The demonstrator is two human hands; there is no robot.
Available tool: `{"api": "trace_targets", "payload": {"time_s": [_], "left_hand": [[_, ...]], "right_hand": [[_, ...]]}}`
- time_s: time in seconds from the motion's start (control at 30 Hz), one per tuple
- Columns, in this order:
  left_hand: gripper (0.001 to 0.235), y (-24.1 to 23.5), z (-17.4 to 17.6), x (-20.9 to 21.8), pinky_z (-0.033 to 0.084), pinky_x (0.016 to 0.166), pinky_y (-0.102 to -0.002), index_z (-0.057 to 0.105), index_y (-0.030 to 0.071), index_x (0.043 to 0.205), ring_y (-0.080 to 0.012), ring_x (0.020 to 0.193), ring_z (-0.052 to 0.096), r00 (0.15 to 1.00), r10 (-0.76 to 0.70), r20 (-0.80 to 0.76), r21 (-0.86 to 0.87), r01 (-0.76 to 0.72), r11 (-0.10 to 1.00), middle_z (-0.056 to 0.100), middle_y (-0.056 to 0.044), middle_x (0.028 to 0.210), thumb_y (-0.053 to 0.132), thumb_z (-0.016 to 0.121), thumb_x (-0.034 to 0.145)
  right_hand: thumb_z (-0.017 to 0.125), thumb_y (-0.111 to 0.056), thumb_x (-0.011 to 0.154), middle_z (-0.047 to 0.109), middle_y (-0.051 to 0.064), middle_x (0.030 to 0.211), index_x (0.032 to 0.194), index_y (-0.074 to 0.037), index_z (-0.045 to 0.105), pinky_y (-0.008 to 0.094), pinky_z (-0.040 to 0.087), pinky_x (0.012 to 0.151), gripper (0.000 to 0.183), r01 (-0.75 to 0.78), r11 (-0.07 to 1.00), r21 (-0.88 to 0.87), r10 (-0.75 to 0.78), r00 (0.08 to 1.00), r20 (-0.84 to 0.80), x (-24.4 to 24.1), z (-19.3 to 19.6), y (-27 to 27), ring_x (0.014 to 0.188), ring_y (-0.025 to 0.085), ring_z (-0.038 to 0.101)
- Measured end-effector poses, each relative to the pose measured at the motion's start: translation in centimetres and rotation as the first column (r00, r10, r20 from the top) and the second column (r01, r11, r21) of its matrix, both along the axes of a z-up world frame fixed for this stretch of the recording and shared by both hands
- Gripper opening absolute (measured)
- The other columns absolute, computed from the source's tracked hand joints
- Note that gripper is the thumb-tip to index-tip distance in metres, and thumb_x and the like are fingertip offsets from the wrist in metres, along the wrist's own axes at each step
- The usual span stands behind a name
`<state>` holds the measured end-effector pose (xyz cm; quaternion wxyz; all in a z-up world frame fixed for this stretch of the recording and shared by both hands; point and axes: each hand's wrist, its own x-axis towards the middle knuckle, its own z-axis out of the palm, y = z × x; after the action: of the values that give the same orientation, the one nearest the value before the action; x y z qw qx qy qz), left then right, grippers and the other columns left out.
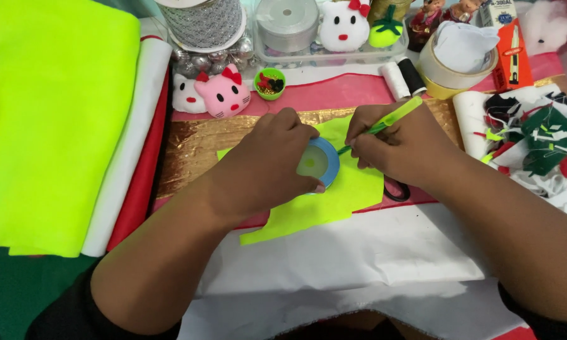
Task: Tracing a circle onto neon green fabric using a tape roll as a template and cutting the fabric with scissors.
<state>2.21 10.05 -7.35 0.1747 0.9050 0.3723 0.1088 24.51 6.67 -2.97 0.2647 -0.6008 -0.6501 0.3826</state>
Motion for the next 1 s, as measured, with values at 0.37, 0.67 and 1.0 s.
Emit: {"api": "trace_targets", "payload": {"time_s": [0.37, 0.67, 1.0], "left_hand": [[0.085, 0.3, -0.5, 0.0, 0.043, 0.097, -0.044, 0.064, 0.007, 0.132, -0.0363, 0.109, 0.053, 1.0, -0.013, 0.018, 0.011, 0.013, 1.0, 0.056, -0.011, 0.115, 0.052, 0.093, 0.066], [0.086, 0.3, 0.2, 0.1, 0.042, 0.098, -0.045, 0.062, 0.009, 0.136, -0.0374, 0.113, 0.051, 0.999, 0.008, -0.043, -0.043, -0.009, 0.999, 0.055, -0.011, 0.116, 0.055, 0.091, 0.068], [0.083, 0.2, 0.4, 0.0, 0.042, 0.096, -0.044, 0.063, 0.01, 0.135, -0.0359, 0.112, 0.051, 1.0, 0.005, -0.013, -0.067, -0.006, 0.998, 0.055, -0.01, 0.115, 0.054, 0.09, 0.07]], "right_hand": [[0.056, -0.008, 0.077, 0.073, 0.01, 0.059, 0.075, -0.006, 0.073, 0.028, 0.055, 0.05, 0.017, -0.092, 0.996, -0.003, 0.092, 0.993, 0.073, 0.1, 0.3, -0.4, 0.051, 0.017, 0.076], [0.056, -0.006, 0.084, 0.073, 0.012, 0.063, 0.076, -0.003, 0.07, 0.028, 0.061, 0.05, 0.016, -0.047, 0.997, 0.058, 0.049, 0.998, -0.041, 0.4, -0.6, 0.3, 0.051, 0.018, 0.073], [0.057, -0.006, 0.083, 0.072, 0.011, 0.067, 0.079, -0.004, 0.07, 0.027, 0.058, 0.052, 0.013, -0.036, 0.999, 0.038, 0.038, 0.998, -0.05, 0.5, -0.7, 0.2, 0.055, 0.018, 0.075]]}}
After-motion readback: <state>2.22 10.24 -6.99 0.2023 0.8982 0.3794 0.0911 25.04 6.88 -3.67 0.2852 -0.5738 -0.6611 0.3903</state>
